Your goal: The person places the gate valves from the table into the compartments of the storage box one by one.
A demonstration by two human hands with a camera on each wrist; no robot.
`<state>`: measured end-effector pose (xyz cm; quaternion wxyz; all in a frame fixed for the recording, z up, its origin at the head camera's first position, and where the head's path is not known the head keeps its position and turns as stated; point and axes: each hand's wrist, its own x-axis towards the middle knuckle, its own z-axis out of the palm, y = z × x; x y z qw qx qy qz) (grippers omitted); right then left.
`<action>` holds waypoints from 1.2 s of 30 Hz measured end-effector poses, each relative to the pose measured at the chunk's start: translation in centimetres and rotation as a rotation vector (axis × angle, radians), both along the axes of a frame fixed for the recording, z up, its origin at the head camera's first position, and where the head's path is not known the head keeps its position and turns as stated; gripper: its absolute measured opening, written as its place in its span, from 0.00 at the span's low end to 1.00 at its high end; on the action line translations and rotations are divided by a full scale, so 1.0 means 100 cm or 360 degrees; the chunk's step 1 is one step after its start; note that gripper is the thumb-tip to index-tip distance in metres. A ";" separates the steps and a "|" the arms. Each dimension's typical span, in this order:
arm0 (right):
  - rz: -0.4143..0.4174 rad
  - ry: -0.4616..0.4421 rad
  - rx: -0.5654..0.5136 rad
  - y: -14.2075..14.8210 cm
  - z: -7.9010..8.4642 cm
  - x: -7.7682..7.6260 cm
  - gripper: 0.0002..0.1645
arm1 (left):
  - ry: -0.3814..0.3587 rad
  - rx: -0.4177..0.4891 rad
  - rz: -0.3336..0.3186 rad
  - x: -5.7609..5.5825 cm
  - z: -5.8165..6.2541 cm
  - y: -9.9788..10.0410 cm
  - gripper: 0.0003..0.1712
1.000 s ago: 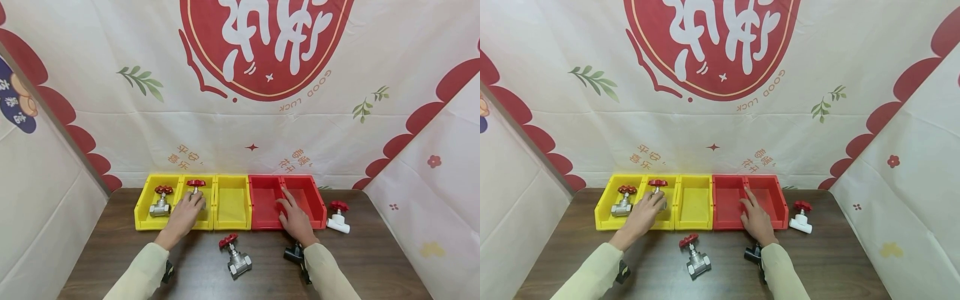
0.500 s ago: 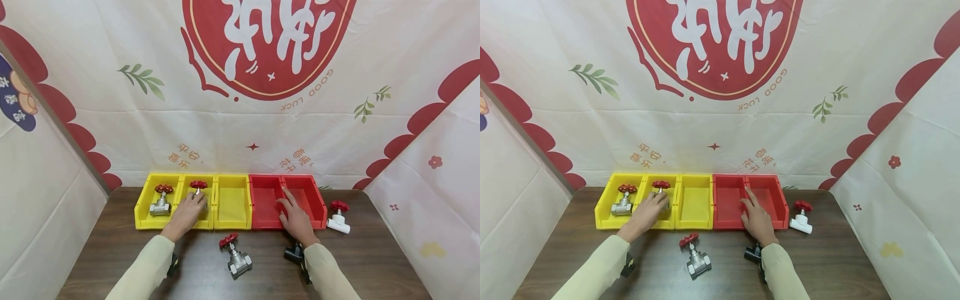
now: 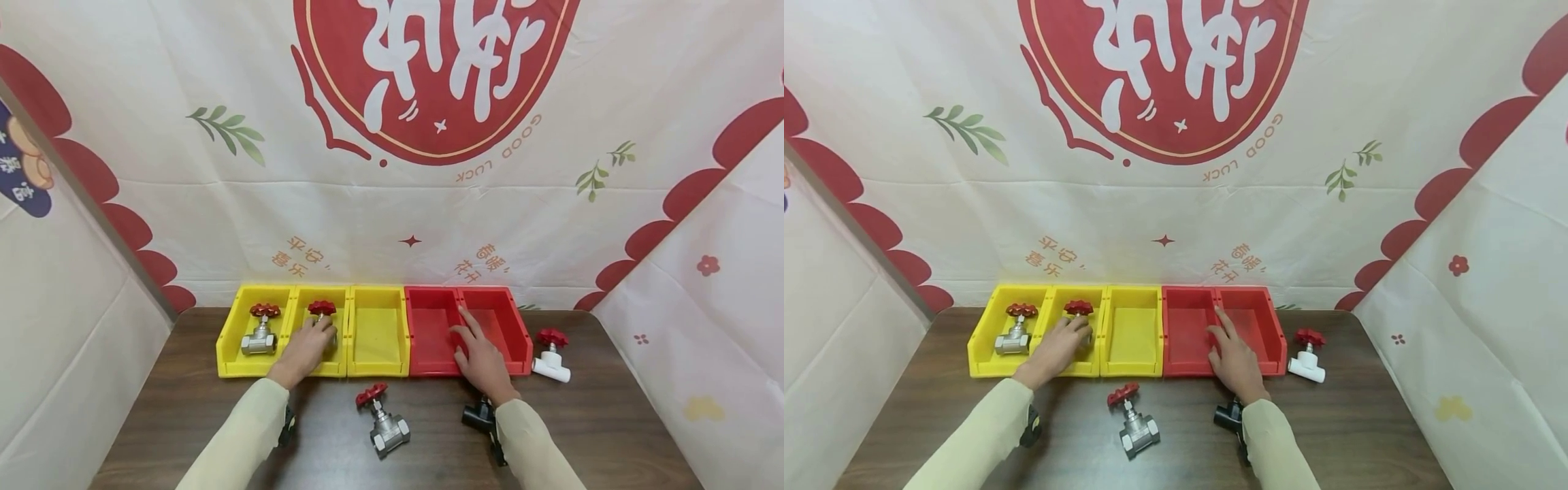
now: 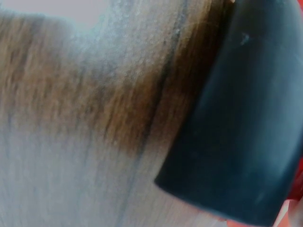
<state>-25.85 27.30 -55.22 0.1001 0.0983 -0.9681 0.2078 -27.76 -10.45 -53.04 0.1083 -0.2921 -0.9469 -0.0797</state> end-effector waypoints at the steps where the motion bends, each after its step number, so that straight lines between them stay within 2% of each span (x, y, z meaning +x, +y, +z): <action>1: -0.0005 0.0003 -0.0005 0.000 0.000 0.000 0.32 | 0.0002 0.0004 -0.0011 0.000 -0.001 0.001 0.17; 7: 0.0007 0.0026 0.0010 0.000 0.001 0.000 0.32 | 0.0013 -0.0025 -0.0001 -0.003 -0.003 0.003 0.13; 15: 0.0014 0.0036 0.0008 -0.003 -0.002 -0.001 0.31 | -0.0107 -0.0090 0.0039 -0.005 -0.004 0.003 0.13; 30: 0.0005 0.0015 -0.0001 -0.001 -0.004 -0.001 0.32 | -0.0138 -0.0052 0.0032 -0.007 -0.006 0.004 0.14; 36: 0.0006 0.0018 -0.0003 0.000 -0.004 -0.001 0.31 | -0.0168 -0.0080 0.0041 -0.007 -0.005 0.007 0.13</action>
